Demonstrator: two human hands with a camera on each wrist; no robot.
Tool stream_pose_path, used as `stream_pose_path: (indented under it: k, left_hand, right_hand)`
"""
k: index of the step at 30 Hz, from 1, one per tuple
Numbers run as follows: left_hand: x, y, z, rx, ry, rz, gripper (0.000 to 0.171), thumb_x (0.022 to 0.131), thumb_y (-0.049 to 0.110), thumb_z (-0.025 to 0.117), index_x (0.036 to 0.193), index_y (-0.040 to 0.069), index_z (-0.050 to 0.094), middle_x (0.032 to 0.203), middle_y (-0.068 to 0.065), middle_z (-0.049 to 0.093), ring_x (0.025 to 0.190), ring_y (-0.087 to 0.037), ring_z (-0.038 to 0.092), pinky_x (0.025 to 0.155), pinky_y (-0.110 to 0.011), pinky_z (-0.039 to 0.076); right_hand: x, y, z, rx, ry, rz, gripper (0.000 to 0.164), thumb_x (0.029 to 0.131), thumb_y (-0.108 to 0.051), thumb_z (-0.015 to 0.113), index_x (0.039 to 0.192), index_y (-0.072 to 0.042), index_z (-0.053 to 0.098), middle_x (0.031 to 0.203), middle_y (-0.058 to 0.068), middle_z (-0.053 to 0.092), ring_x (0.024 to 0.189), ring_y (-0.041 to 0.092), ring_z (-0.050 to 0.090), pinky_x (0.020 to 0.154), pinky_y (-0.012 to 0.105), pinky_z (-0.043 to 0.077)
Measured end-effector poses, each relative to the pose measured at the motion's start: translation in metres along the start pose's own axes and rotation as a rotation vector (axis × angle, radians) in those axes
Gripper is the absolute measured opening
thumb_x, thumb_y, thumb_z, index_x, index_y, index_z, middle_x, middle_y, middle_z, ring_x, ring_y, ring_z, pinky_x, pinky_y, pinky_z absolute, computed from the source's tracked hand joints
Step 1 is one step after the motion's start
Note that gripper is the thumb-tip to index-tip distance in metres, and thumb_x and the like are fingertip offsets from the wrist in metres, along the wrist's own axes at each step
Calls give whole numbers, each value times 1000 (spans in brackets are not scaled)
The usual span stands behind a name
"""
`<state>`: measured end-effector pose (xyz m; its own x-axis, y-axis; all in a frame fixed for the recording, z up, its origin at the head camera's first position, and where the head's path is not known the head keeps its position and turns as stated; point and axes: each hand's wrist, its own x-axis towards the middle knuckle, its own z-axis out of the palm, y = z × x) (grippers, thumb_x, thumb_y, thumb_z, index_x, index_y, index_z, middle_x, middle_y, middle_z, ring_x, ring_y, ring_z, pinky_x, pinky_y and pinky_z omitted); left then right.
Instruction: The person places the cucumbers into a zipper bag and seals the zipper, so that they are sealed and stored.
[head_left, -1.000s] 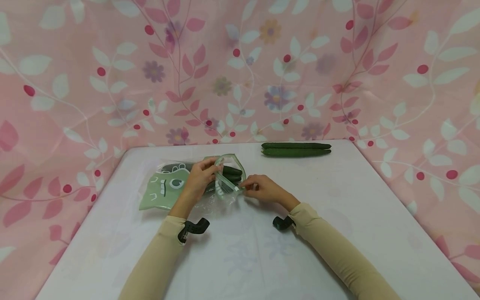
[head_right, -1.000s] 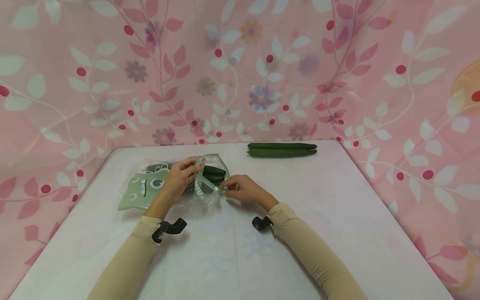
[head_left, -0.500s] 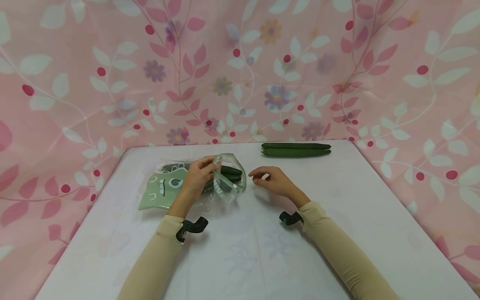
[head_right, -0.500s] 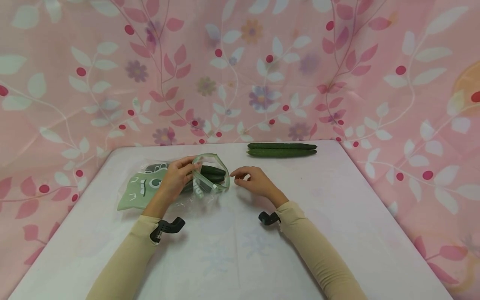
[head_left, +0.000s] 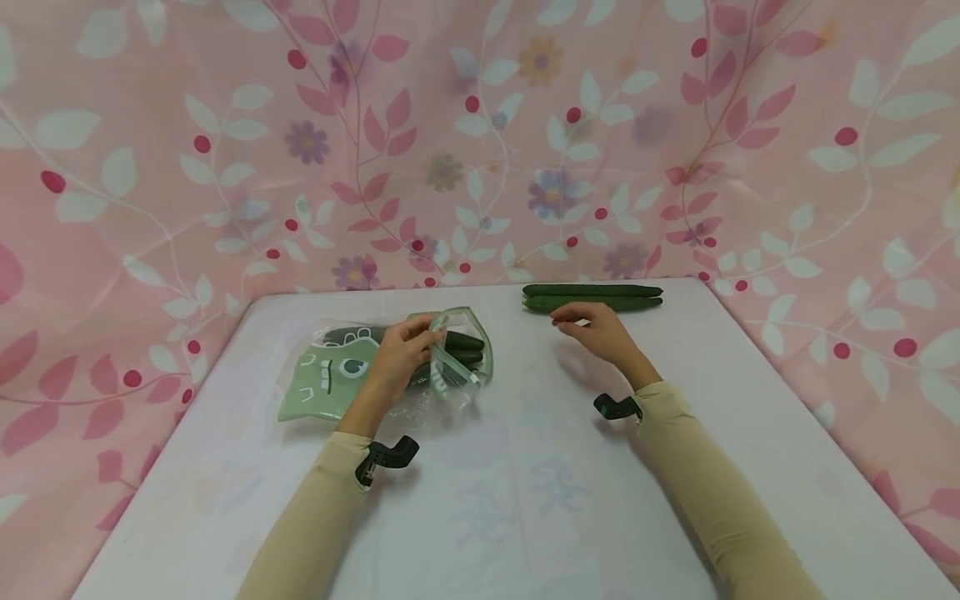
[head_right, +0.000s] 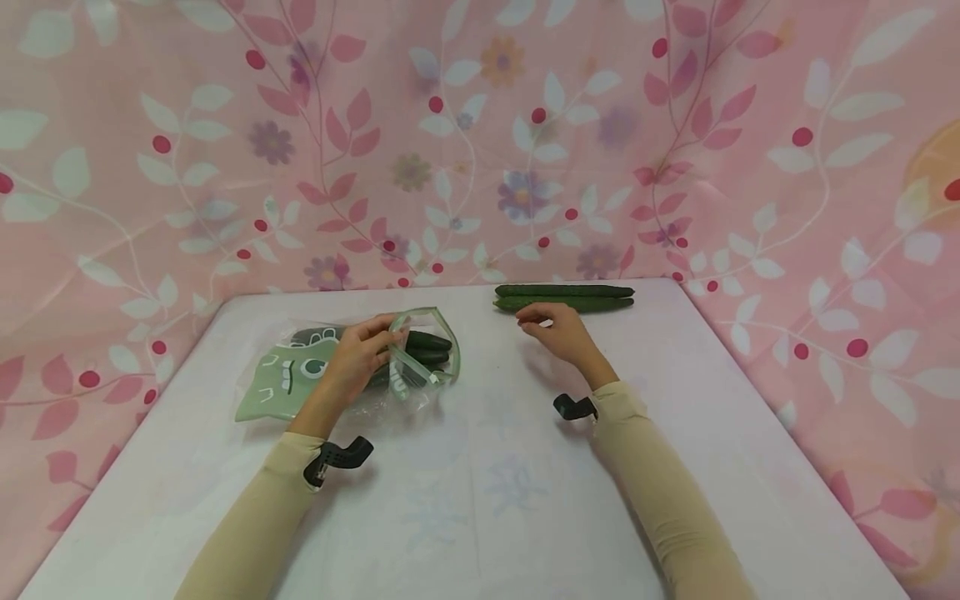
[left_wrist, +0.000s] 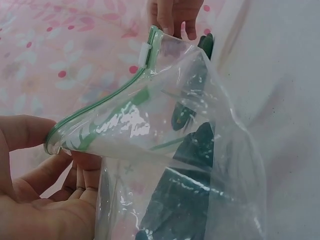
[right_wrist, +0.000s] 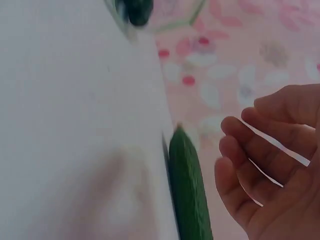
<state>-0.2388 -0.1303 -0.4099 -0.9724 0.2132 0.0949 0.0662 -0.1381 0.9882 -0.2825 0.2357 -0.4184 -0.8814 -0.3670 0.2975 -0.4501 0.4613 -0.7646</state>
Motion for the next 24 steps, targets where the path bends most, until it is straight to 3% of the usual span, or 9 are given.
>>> stream_pose_path:
  k: [4,10,16,24]
  left_hand:
    - [-1,2,-1,7,8,2,38,105,10,61,138,-10,59,122,-18,62,102,-21,59,82,-28,51]
    - [-1,4,0,-7,2,-1,41,104,11,63,138,-13,57,119,-18,62,100,-20,60,82,-29,52]
    - [0,5,1,-12,5,7,40,104,10,64,137,-12,59,119,-19,62,99,-20,60,81,-29,52]
    - [0,4,1,-13,2,5,39,103,8,64,137,-10,60,121,-22,61,98,-20,59,80,-30,51]
  right_hand:
    - [3,25,-28,-54,27,63,27,104,-10,65,129,-1,70,125,17,69,116,34,63,94,49,51]
    - [1,52,-65,-245,103,180,34,104,-9,62,137,0,65,139,23,60,130,45,52,104,63,40]
    - [0,69,-90,-356,127,233,41,101,-6,56,140,5,59,146,32,50,135,52,43,107,66,34]
    - [-8,90,-102,-447,3,370,55,99,-8,52,150,9,44,148,40,42,124,55,47,104,64,36]
